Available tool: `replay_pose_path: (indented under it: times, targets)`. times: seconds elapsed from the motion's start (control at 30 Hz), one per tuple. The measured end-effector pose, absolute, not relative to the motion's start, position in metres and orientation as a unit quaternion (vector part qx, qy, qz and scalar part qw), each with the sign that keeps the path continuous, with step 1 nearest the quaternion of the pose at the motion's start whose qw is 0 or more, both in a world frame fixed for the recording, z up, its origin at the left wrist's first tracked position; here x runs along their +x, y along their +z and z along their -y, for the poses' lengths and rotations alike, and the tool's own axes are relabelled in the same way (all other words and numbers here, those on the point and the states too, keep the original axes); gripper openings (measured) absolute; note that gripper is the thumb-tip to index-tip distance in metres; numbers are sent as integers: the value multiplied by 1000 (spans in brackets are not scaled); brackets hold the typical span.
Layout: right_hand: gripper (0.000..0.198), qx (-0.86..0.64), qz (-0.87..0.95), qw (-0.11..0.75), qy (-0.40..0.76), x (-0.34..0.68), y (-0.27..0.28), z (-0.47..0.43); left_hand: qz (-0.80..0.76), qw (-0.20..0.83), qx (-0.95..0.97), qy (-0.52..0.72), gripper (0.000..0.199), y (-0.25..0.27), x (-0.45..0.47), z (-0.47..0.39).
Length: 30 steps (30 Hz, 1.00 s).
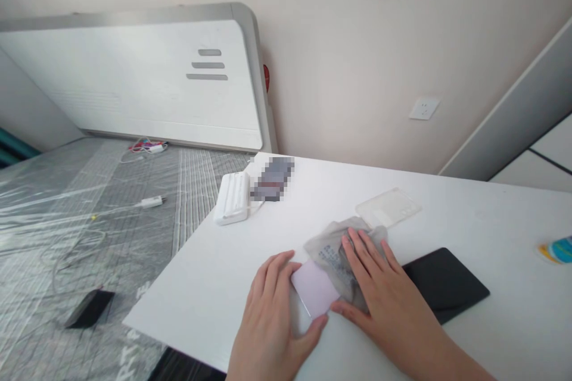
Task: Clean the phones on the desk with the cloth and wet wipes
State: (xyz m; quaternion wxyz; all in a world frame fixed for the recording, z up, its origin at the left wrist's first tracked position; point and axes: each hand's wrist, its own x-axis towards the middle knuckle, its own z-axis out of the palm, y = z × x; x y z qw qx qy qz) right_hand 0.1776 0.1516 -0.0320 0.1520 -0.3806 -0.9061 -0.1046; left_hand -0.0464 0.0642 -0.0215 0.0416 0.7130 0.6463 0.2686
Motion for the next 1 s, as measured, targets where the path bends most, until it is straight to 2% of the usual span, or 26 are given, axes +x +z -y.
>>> replay_pose_path:
  times: [0.13, 0.23, 0.3, 0.4, 0.53, 0.6, 0.67, 0.77, 0.87, 1.0]
  targets:
    - [102, -379, 908, 157, -88, 173, -28, -149, -644, 115, 691, 307, 66, -17, -46, -64]
    - [103, -378, 908, 167, -65, 168, -18, -145, -647, 208, 653, 333, 53, -11, -45, -61]
    - [102, -376, 908, 175, -53, 167, -11, -143, -638, 232, 649, 343, 44, -7, -45, -60]
    - [96, -338, 924, 176, -45, 164, -1, -138, -612, 177, 697, 329, 36, -8, -47, -59]
    - [87, -176, 967, 179, -46, 161, 8, -134, -551, 96, 760, 331, 31, -20, -52, -58]
    - [81, -143, 970, 189, -48, 163, 12, -136, -542, 78, 764, 341, 29, -24, -53, -58]
    - [73, -196, 959, 200, -39, 167, 14, -141, -557, 67, 764, 319, 34, -22, -53, -59]
    - [65, -318, 922, 220, -17, 172, 14, -146, -564, 52, 786, 249, 56, -15, -50, -61]
    - [71, -299, 929, 221, -9, 168, 12, -140, -544, 24, 808, 224, 60, -12, -48, -63]
    - [90, -176, 964, 192, -44, 158, 9, -133, -539, -3, 799, 266, 33, -16, -49, -63]
